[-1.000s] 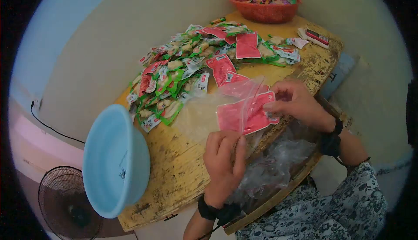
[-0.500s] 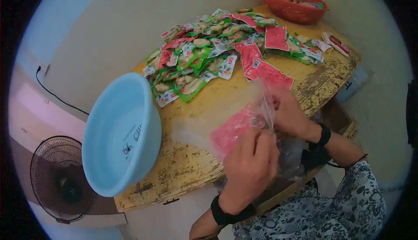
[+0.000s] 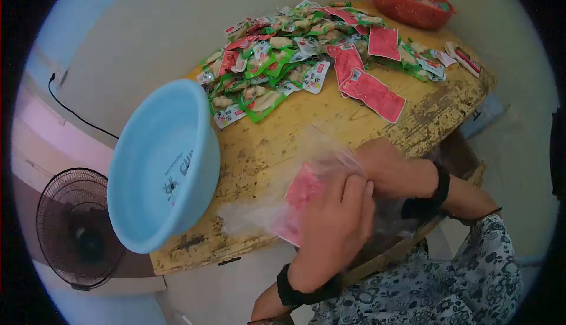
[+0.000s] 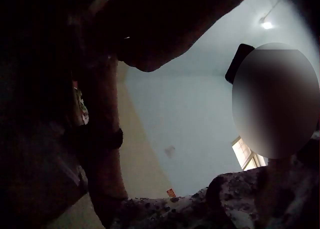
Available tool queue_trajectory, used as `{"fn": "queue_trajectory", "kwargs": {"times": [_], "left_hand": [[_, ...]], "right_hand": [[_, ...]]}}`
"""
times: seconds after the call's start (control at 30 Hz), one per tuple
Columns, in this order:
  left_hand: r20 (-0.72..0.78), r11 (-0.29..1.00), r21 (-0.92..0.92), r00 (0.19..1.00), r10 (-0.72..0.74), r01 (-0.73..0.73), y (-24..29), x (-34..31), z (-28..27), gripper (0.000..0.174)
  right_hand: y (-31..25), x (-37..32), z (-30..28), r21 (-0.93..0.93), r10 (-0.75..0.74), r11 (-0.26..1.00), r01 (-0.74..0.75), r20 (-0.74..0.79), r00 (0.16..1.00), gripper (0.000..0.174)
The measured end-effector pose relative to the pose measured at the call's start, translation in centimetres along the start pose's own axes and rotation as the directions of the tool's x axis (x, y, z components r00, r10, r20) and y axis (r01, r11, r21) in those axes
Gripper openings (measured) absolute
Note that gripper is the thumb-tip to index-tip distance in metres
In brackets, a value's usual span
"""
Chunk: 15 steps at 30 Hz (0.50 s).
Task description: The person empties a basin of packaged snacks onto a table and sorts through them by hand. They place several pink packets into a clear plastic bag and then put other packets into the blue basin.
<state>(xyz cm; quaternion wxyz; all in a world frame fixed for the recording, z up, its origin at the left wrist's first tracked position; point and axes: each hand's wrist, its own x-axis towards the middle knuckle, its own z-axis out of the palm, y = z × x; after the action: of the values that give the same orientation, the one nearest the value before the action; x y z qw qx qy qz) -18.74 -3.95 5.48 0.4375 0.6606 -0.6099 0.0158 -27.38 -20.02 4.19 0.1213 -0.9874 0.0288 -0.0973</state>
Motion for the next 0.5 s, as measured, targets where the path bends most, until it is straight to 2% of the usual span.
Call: {"fn": "queue_trajectory", "kwargs": {"times": [0.03,0.13,0.23,0.33,0.43,0.5], "left_hand": [[-0.048,0.999,-0.030,0.999,0.018,-0.019,-0.1,0.0,0.0,0.018],[-0.119,0.990,0.137,0.993,-0.001,0.018,-0.6,-0.4,-1.6,0.021],[-0.164,0.921,0.359,0.982,-0.096,0.151,-1.6,-1.8,-3.9,0.023],[-0.122,0.844,0.472,0.967,-0.222,0.254,-2.3,-4.5,-5.5,0.024],[-0.118,0.787,0.496,0.927,-0.356,0.366,-2.5,-7.1,-5.9,0.020],[-0.122,0.789,0.479,0.919,-0.374,0.385,-2.3,-7.8,-6.2,0.018]], "right_hand": [[-0.2,0.2,-0.2,0.001,0.027,1.000,-0.027,0.003,1.000,0.023],[-0.2,0.2,-0.3,-0.018,0.069,0.997,-0.069,-0.036,0.997,0.021],[1.1,0.2,-0.1,-0.116,0.084,0.988,-0.101,-0.139,0.987,0.024],[2.3,-1.1,-0.9,-0.077,0.147,0.983,-0.169,-0.236,0.961,0.029],[2.9,-1.4,-0.9,-0.042,0.060,0.996,-0.081,-0.370,0.927,0.025],[3.4,-1.6,-0.8,-0.047,0.045,0.997,-0.068,-0.388,0.920,0.025]]}}
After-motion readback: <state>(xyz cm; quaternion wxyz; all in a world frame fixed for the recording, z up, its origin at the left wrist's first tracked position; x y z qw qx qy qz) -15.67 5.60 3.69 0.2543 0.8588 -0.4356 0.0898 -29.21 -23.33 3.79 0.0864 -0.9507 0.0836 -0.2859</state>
